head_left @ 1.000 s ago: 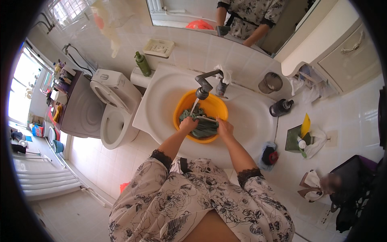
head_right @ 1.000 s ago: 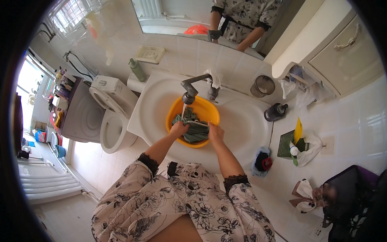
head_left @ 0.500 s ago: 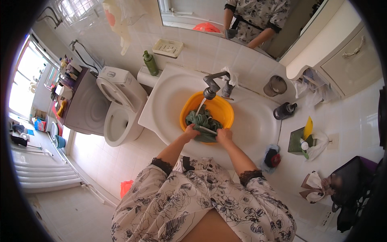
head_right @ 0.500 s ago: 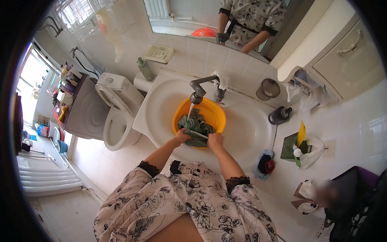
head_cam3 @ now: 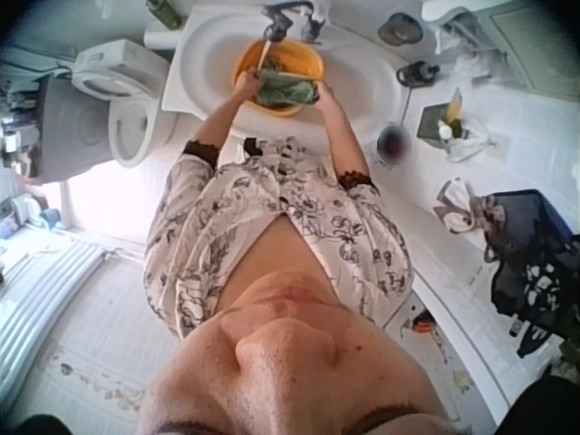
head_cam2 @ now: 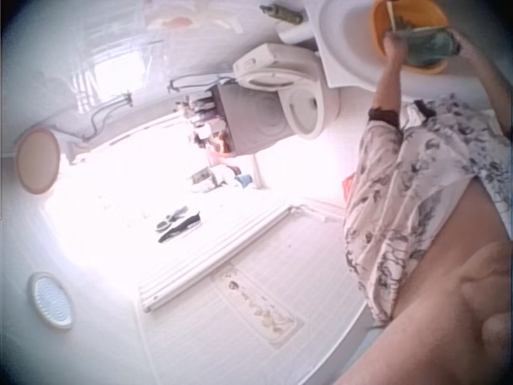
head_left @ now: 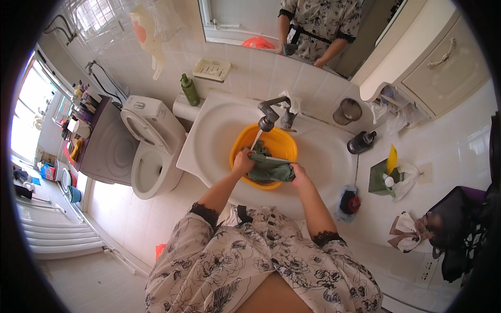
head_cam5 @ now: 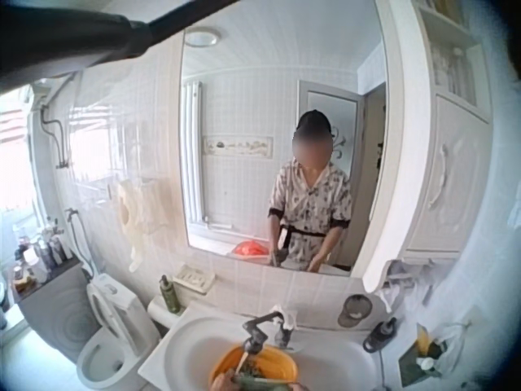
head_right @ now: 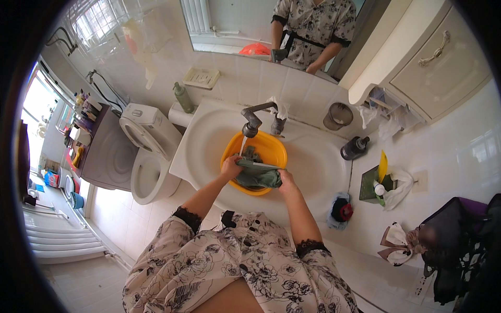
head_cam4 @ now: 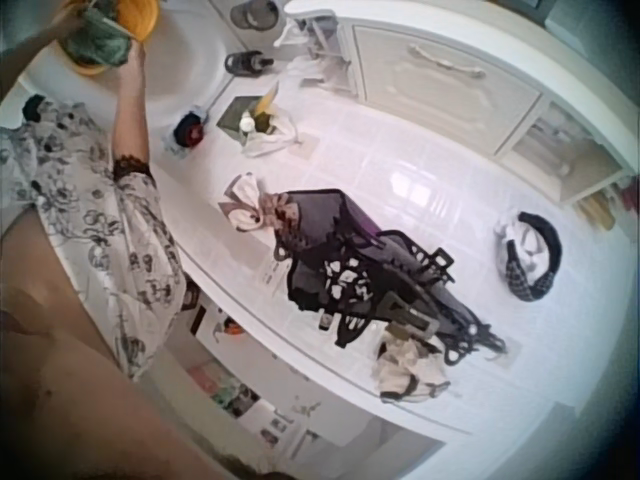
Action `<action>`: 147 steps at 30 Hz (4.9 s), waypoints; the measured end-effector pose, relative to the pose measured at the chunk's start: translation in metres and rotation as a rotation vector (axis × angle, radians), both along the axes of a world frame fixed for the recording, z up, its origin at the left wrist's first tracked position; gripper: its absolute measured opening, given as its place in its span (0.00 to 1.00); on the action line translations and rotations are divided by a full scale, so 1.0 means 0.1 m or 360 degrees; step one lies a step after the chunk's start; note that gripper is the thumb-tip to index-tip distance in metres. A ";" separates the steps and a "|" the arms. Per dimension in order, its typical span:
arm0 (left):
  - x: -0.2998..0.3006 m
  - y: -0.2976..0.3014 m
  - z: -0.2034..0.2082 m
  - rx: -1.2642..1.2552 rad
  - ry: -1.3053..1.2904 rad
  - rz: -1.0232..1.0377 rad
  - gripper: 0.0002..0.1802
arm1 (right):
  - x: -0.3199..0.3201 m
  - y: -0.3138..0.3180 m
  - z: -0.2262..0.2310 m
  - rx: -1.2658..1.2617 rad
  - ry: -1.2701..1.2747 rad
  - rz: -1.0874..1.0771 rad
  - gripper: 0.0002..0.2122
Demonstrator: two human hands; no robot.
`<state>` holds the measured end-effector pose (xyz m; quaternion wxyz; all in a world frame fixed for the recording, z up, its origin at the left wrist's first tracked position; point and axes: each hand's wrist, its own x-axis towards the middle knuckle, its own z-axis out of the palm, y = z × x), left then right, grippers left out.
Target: The person washes a green cloth by hand in a yellow basin placed in a bathroom sink. They repeatedly wet, scrub, and rinse the cloth under running water, then wring it out multiple times. The person briefly retrieves a small white item from a shelf and returns to washing the cloth.
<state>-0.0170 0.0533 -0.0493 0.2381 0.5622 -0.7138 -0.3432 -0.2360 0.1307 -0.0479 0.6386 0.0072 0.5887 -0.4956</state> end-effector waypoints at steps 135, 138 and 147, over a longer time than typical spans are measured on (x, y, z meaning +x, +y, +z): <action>-0.37 -0.23 0.09 0.2060 0.2379 0.0127 0.32 | 0.53 -0.30 0.44 -0.1157 -0.1996 -0.0142 0.23; -0.39 -0.34 0.00 0.2155 0.2275 0.0101 0.34 | 0.68 -0.30 0.05 -0.1165 -0.1503 0.0041 0.21; -0.21 -0.77 -0.12 0.1586 0.1772 -0.0227 0.24 | 0.62 -0.22 -0.36 -0.0439 -0.1741 -0.0054 0.24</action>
